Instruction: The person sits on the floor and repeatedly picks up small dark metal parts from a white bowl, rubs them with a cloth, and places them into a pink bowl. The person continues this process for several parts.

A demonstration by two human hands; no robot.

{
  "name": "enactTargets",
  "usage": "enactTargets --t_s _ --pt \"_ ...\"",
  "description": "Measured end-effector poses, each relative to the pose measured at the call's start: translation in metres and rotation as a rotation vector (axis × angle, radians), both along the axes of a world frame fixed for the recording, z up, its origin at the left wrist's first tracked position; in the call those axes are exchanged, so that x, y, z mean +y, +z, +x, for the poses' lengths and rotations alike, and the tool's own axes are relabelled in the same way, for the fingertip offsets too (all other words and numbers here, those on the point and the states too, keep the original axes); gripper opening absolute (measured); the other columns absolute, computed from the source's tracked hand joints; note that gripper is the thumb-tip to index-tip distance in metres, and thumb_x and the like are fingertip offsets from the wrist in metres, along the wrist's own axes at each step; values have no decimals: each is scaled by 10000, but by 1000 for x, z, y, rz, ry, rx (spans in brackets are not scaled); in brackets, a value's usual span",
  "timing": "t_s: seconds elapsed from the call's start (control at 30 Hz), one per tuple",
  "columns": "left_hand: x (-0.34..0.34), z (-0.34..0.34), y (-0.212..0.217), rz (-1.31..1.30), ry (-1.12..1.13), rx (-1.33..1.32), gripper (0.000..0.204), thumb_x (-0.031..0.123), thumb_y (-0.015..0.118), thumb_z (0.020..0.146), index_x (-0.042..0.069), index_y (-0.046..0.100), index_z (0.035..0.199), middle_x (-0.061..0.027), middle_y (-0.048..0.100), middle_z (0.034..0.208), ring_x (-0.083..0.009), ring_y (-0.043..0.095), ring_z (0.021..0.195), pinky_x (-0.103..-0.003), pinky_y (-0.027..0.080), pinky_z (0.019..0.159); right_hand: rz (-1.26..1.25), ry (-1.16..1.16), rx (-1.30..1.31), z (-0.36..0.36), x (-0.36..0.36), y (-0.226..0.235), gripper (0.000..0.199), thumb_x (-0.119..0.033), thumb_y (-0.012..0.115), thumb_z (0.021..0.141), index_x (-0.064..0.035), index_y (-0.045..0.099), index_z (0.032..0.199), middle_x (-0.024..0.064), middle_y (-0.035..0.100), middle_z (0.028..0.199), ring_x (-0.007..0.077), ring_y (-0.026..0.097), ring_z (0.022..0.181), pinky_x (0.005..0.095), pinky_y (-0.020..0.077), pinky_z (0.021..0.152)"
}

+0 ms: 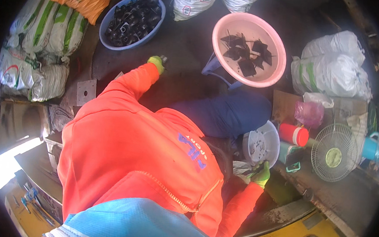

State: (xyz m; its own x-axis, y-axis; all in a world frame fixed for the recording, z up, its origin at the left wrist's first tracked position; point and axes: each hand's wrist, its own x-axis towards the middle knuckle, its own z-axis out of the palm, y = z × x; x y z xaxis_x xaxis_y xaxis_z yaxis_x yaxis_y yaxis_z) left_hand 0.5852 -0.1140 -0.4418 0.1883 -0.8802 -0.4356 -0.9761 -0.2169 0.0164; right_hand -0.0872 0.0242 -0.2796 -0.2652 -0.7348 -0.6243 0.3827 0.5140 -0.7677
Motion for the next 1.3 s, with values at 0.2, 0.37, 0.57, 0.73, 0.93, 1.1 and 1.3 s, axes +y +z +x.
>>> enactTargets --t_s 0.2,0.37,0.57,0.73,0.93,1.1,1.3 --pt "-64 164 28 -380 516 -279 287 217 638 833 154 658 1111 -106 690 1098 -304 660 1026 -409 531 853 55 -92 -1 -2 10 -4 218 -282 503 973 -105 609 1044 11 554 751 147 481 592 287 398 521" --pt "-117 263 55 -424 381 -501 372 174 737 742 136 635 1097 -125 667 1149 -238 590 1161 -335 458 979 28 -146 29 7 18 0 222 -237 518 937 -105 616 1086 16 560 784 165 499 625 296 410 543" --pt "-115 144 23 -316 -624 -535 226 230 528 865 218 753 847 17 666 1052 -171 615 1036 -332 521 825 -184 -49 40 40 19 11 427 -103 549 845 -82 513 1270 47 559 938 204 553 775 350 485 649" --pt "-66 -16 37 -711 -663 262 210 179 580 805 168 721 961 -24 654 1081 -204 586 1106 -355 488 942 -376 26 98 81 26 38 490 -76 576 885 -68 462 1362 64 586 991 208 582 841 372 496 711" --pt "-42 -193 172 -384 -79 1887 327 104 583 888 82 633 1210 -112 543 1350 -228 525 1228 -391 439 1021 -515 -28 396 152 36 92 455 -118 607 903 30 480 1315 88 597 1119 193 578 951 342 462 865" --pt "12 -303 270 15 -1127 1565 638 317 624 854 90 430 1417 -178 501 1393 -295 457 1307 -368 357 1083 -744 -94 772 200 23 138 332 -45 580 893 81 541 1199 130 570 1149 223 568 1026 330 442 934" --pt "44 -417 250 284 -1119 1619 293 263 577 870 49 630 1063 -120 662 954 -247 644 849 -375 509 745 -556 -144 1779 175 69 193 350 -51 676 856 5 607 1195 157 548 1260 251 536 1137 363 476 928"
